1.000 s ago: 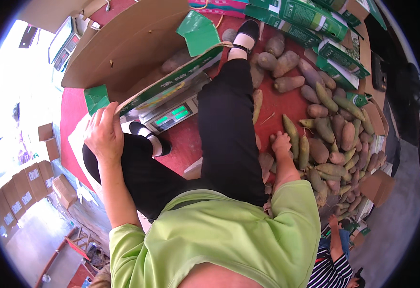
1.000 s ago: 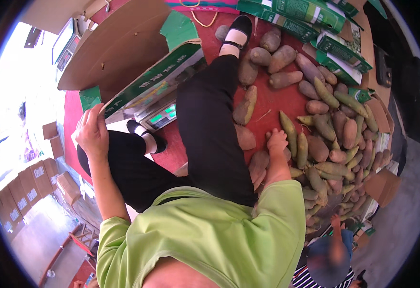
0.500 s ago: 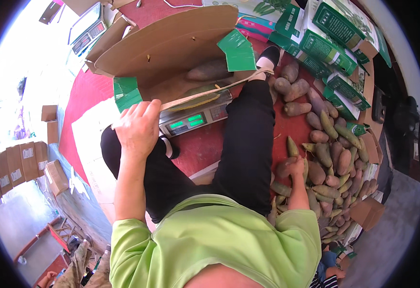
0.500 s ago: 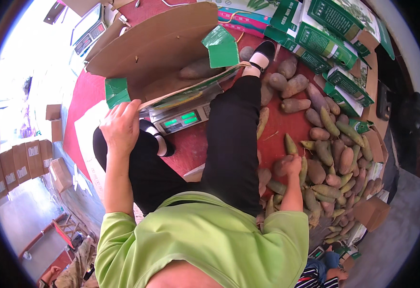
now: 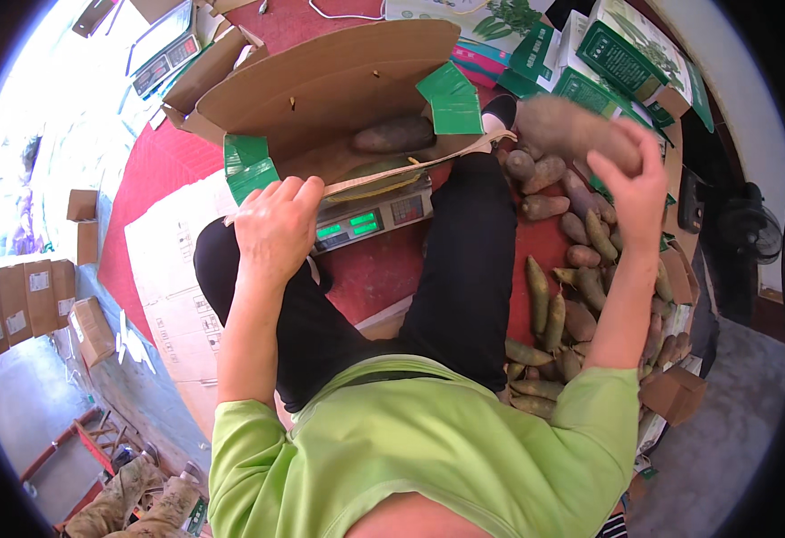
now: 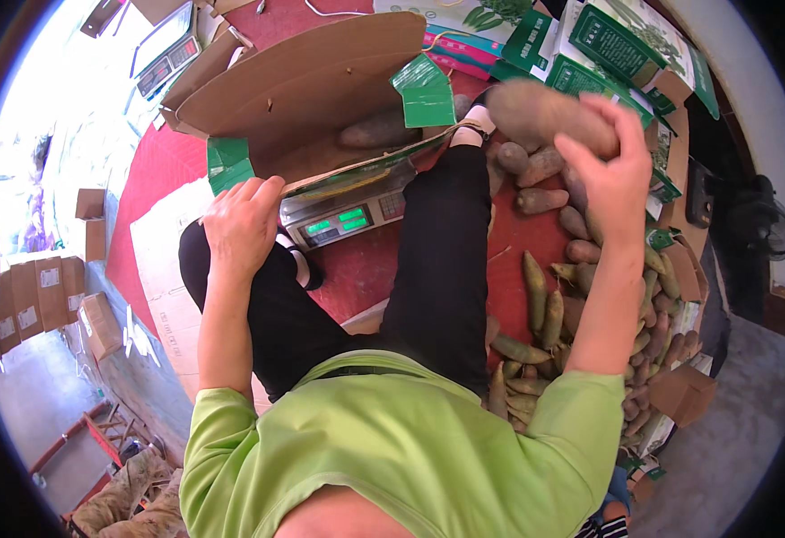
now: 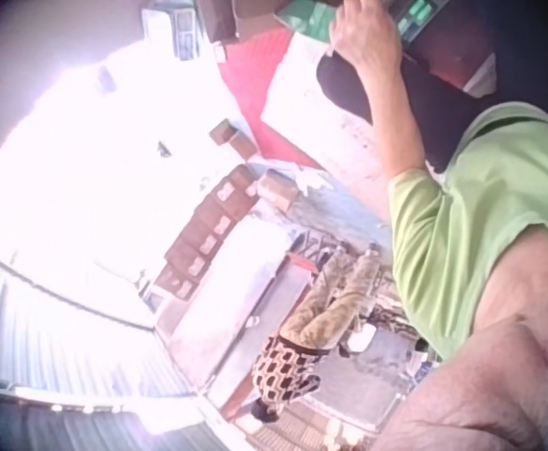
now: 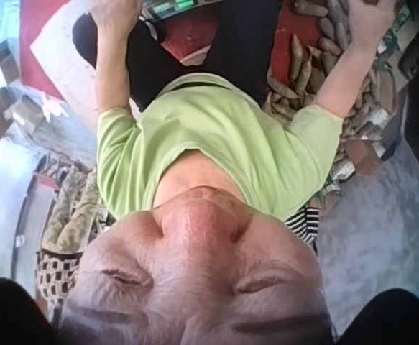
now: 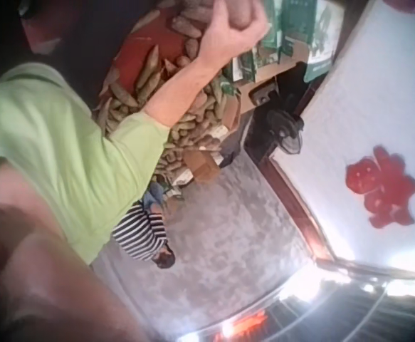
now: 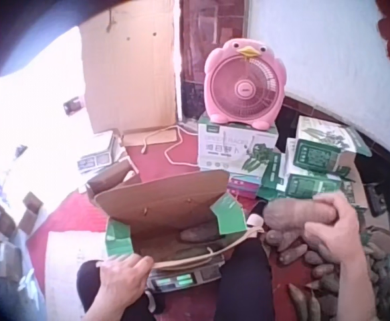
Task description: Sorting and packing sweet potatoes into cardboard boxes using a digital scale to verify weight.
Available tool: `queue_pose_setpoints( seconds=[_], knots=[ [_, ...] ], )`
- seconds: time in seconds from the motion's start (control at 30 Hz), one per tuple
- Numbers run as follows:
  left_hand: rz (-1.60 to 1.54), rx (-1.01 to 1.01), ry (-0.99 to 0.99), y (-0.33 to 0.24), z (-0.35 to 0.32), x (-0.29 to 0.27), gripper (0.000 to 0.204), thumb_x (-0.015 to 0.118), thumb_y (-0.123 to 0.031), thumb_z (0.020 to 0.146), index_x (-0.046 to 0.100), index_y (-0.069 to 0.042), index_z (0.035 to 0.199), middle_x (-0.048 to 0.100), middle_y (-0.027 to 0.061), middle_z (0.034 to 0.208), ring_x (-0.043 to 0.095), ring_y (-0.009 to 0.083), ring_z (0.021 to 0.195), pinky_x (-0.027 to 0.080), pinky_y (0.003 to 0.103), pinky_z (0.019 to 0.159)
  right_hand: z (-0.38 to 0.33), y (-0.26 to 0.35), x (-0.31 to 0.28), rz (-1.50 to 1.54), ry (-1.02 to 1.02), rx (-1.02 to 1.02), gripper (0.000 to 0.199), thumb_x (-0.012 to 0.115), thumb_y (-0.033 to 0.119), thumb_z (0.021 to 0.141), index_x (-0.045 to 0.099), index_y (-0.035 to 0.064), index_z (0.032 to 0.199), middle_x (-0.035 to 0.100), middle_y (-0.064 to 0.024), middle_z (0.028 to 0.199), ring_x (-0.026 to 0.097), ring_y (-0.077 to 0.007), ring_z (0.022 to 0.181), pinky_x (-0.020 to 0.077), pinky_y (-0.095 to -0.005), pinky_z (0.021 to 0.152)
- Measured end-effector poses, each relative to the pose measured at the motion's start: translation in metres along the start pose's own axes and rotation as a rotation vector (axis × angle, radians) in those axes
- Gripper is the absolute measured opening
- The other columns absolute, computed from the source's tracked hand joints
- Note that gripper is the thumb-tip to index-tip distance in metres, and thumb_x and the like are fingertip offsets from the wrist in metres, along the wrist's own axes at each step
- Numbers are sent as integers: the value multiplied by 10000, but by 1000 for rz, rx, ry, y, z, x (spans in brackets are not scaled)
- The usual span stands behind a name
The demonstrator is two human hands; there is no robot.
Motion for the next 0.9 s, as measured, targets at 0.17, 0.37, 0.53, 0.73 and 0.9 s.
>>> queue_pose_setpoints(
  seconds=[0.17,0.37,0.53,0.73,0.9],
  knots=[
    [-1,5,6,2,-1,1,63,592,-105,763,555,-131,807,527,12,682,593,188,671,457,337,585,52,92,68,66,236,-196,410,744,152,697,607,47,1070,626,-66,983,596,-163,924,478,-295,811],
    [1,10,19,0,-1,1,47,593,-124,769,552,-129,792,532,9,681,597,189,676,459,338,588,53,92,238,-219,621,-351,488,761,299,604,616,66,1007,633,-140,976,610,-302,923,487,-380,807],
    [-6,17,24,0,0,5,34,583,-131,787,549,-133,786,535,17,686,601,201,686,464,347,599,26,85,321,-309,882,-219,510,776,298,571,615,57,990,651,-161,964,622,-327,921,502,-407,785],
    [70,-18,56,3,-1,8,49,552,-148,826,583,-161,861,555,31,725,609,240,718,480,378,628,32,59,307,-367,884,-248,481,726,241,723,600,42,1142,651,-152,1006,632,-230,940,509,-350,809],
    [19,-36,37,3,1,9,72,586,-182,860,622,-162,920,618,34,813,618,265,760,478,401,630,44,21,169,317,525,-53,322,632,158,822,598,32,1117,650,-85,978,618,-168,888,500,-291,762]
  ],
)
Point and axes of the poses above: each hand's wrist, its own z-axis towards the middle knuckle, its own x-axis out of the palm, y = z × x, the point moved 8 cm from there along z, towards the middle knuckle
